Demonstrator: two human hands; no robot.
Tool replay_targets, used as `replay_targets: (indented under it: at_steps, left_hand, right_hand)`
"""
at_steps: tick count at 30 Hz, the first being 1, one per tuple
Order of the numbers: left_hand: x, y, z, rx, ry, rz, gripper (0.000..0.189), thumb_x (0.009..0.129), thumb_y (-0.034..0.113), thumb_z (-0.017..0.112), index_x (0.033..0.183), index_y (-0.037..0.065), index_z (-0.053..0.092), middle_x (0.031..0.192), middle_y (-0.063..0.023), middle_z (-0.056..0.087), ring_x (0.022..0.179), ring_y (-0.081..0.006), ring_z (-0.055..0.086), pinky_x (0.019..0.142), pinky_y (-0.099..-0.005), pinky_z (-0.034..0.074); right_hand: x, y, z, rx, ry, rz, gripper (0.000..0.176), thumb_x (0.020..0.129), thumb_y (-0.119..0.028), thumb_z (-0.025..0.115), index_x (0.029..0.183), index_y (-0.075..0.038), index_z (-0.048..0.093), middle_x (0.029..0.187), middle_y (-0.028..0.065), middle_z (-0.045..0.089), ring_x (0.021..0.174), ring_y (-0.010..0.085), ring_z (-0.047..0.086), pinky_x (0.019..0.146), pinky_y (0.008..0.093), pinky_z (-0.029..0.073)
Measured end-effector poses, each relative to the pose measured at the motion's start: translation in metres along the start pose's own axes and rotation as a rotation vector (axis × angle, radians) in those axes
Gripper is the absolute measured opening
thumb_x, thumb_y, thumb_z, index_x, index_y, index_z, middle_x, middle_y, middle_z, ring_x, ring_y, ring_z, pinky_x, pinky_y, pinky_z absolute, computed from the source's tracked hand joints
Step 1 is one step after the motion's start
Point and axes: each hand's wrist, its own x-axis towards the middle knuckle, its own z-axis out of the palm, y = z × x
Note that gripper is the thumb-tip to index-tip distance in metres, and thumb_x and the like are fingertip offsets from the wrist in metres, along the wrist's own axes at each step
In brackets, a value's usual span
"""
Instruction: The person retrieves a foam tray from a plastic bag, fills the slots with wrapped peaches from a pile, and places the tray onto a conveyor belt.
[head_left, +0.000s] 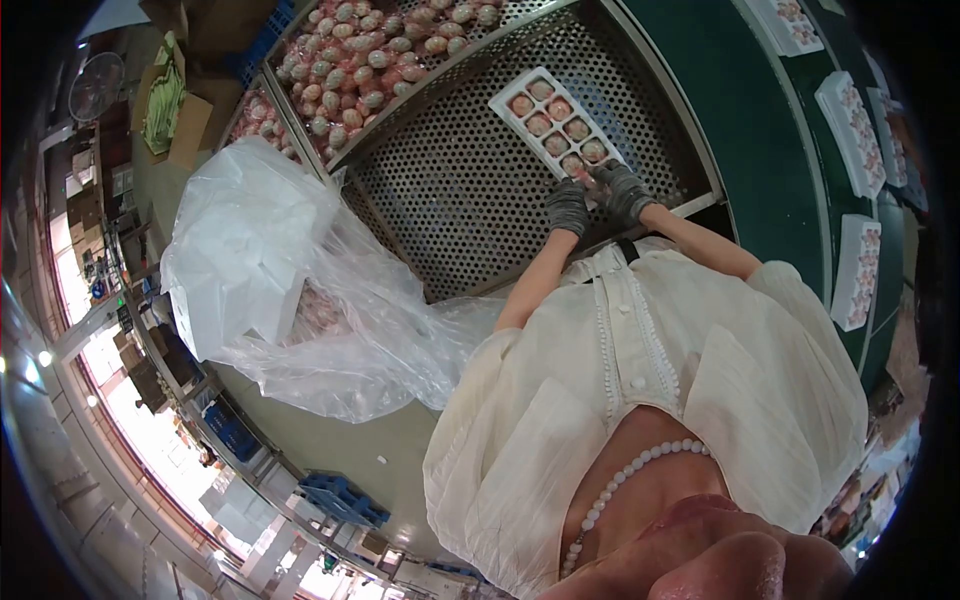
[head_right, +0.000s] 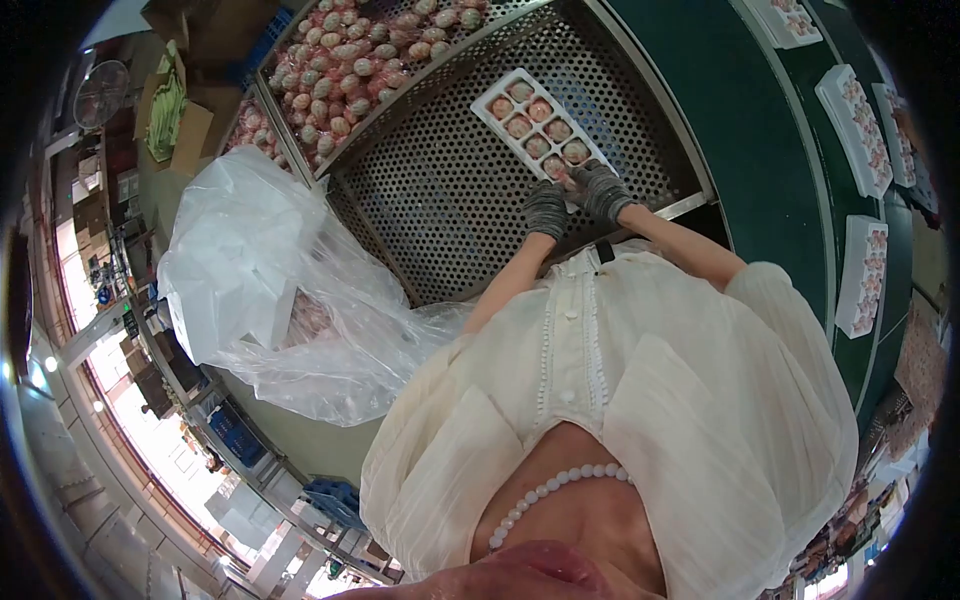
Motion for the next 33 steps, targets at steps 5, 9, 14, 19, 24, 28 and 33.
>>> replay_targets:
  at_steps: [5,9,14,19,24,28,33]
  left_hand:
    - [-0.004,-0.018,0.034,-0.286,0.106,-0.091,0.024,0.066,0.008,0.047,0.088,0.006,0.053,0.081,-0.0169,0.052,0.078,-0.0317,0.051,0.066,-0.0394,0.041]
    - [-0.014,-0.004,0.031,-0.266,0.093,-0.151,0.027,0.067,0.010,0.045,0.092,0.006,0.052,0.083,-0.0178,0.053,0.079,-0.0321,0.050,0.068,-0.0400,0.040]
    - [-0.014,-0.014,0.028,-0.254,-0.031,-0.075,0.027,0.069,0.013,0.044,0.094,0.007,0.052,0.083,-0.0180,0.054,0.078,-0.0319,0.051,0.068,-0.0396,0.041]
    - [0.000,-0.015,0.023,-0.190,-0.209,-0.101,0.025,0.068,0.013,0.047,0.092,0.007,0.052,0.086,-0.0167,0.052,0.080,-0.0310,0.051,0.069,-0.0392,0.041]
    - [-0.025,0.008,0.010,-0.289,-0.019,-0.161,0.030,0.073,0.017,0.042,0.101,0.007,0.047,0.087,-0.0183,0.052,0.081,-0.0320,0.050,0.070,-0.0395,0.040]
    - [-0.019,-0.008,0.042,-0.355,-0.025,-0.176,0.041,0.069,0.018,0.045,0.107,0.005,0.044,0.096,-0.0217,0.048,0.087,-0.0351,0.048,0.074,-0.0407,0.039]
    - [-0.001,-0.006,0.023,-0.191,-0.161,-0.135,0.029,0.065,0.019,0.050,0.088,0.002,0.054,0.084,-0.0197,0.053,0.078,-0.0335,0.052,0.067,-0.0388,0.042]
  right_hand:
    - [0.022,0.019,0.045,-0.066,-0.144,0.145,0.022,0.069,-0.012,0.052,0.090,-0.007,0.049,0.080,0.0212,0.050,0.077,0.0329,0.051,0.066,0.0384,0.041]
    - [0.001,0.028,0.046,-0.185,-0.085,-0.035,0.024,0.069,-0.017,0.052,0.090,-0.006,0.050,0.083,0.0177,0.052,0.077,0.0310,0.053,0.067,0.0382,0.042]
    - [0.018,0.015,0.032,-0.301,-0.138,-0.050,0.024,0.066,-0.020,0.055,0.087,-0.007,0.054,0.080,0.0160,0.055,0.076,0.0283,0.055,0.064,0.0374,0.044]
    - [0.030,-0.012,0.027,-0.351,-0.442,0.090,0.016,0.065,-0.015,0.053,0.076,-0.005,0.060,0.075,0.0157,0.059,0.071,0.0275,0.058,0.060,0.0370,0.046]
    - [0.027,-0.008,0.028,-0.392,-0.333,0.033,0.015,0.063,-0.011,0.053,0.074,-0.004,0.060,0.068,0.0144,0.059,0.065,0.0265,0.059,0.053,0.0354,0.047]
    - [0.035,0.005,0.052,-0.529,-0.339,0.032,0.014,0.061,-0.012,0.056,0.072,-0.005,0.061,0.067,0.0140,0.059,0.063,0.0240,0.059,0.048,0.0351,0.046]
    - [0.036,0.020,0.063,-0.366,-0.383,0.082,0.014,0.063,-0.013,0.054,0.073,-0.006,0.061,0.070,0.0138,0.060,0.064,0.0240,0.060,0.049,0.0348,0.046]
